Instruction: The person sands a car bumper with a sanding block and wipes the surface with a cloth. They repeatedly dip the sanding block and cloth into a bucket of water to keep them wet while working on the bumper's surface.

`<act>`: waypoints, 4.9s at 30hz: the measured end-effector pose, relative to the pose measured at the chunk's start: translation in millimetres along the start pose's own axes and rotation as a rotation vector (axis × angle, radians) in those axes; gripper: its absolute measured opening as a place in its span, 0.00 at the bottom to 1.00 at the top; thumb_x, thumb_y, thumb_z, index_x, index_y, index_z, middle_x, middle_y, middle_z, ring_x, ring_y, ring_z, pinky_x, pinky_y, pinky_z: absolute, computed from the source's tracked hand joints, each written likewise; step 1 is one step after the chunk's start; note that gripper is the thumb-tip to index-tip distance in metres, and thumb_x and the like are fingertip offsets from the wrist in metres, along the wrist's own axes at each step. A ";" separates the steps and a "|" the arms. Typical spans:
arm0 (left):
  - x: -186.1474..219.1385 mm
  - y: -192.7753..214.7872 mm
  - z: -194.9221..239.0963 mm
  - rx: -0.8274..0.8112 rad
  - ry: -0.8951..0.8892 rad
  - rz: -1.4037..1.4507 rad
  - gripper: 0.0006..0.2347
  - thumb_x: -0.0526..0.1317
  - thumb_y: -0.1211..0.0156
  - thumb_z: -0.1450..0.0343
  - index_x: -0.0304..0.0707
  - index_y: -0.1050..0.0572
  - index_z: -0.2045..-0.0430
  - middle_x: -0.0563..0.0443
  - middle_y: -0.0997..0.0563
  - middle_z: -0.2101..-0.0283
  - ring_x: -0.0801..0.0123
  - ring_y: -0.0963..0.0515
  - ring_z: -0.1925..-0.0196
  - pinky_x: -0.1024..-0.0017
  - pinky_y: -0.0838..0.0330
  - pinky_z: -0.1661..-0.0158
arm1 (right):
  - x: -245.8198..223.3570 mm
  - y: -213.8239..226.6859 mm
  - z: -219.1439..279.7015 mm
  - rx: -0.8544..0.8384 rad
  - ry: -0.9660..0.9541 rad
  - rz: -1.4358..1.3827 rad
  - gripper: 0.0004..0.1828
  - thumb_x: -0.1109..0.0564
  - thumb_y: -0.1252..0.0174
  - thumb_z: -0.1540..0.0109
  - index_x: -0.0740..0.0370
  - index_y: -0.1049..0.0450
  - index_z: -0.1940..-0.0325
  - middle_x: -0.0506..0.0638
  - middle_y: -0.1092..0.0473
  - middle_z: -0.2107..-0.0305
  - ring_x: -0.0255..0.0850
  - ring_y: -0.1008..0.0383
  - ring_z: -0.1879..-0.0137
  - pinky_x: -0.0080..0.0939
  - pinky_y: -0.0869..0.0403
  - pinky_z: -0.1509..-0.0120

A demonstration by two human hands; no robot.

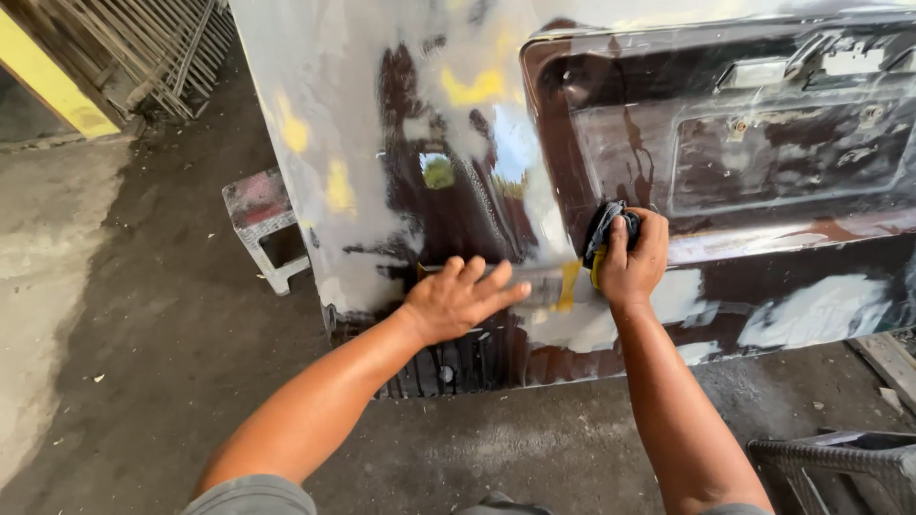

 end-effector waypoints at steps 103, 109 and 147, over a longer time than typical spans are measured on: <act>172.1 -36.9 0.2 -0.158 -0.006 0.104 0.26 0.39 0.47 0.29 0.52 0.33 0.31 0.54 0.30 0.39 0.61 0.31 0.50 0.65 0.38 0.52 | 87.8 64.9 35.4 -0.267 0.401 0.239 0.23 0.56 0.43 0.29 0.63 0.33 0.30 0.65 0.41 0.31 0.64 0.40 0.27 0.60 0.39 0.24; 134.9 -13.6 66.6 -0.254 -0.032 0.109 0.28 0.41 0.47 0.30 0.57 0.37 0.30 0.56 0.31 0.40 0.62 0.32 0.51 0.66 0.39 0.55 | 97.5 59.3 56.1 -0.281 0.495 0.250 0.29 0.50 0.43 0.28 0.64 0.38 0.26 0.67 0.45 0.29 0.68 0.44 0.24 0.66 0.42 0.21; 145.9 -32.2 16.6 -0.267 -0.065 0.028 0.29 0.38 0.48 0.29 0.59 0.40 0.28 0.57 0.29 0.39 0.64 0.32 0.51 0.66 0.40 0.53 | 160.7 92.1 71.7 -0.214 0.372 0.332 0.28 0.46 0.46 0.28 0.63 0.37 0.29 0.64 0.43 0.31 0.62 0.42 0.29 0.62 0.46 0.25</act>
Point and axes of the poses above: each hand's wrist, its own z-axis away from the middle knuckle, its own y-axis out of the back of the hand, x = y × z, the point moved 10 cm from there along -z, towards the middle knuckle
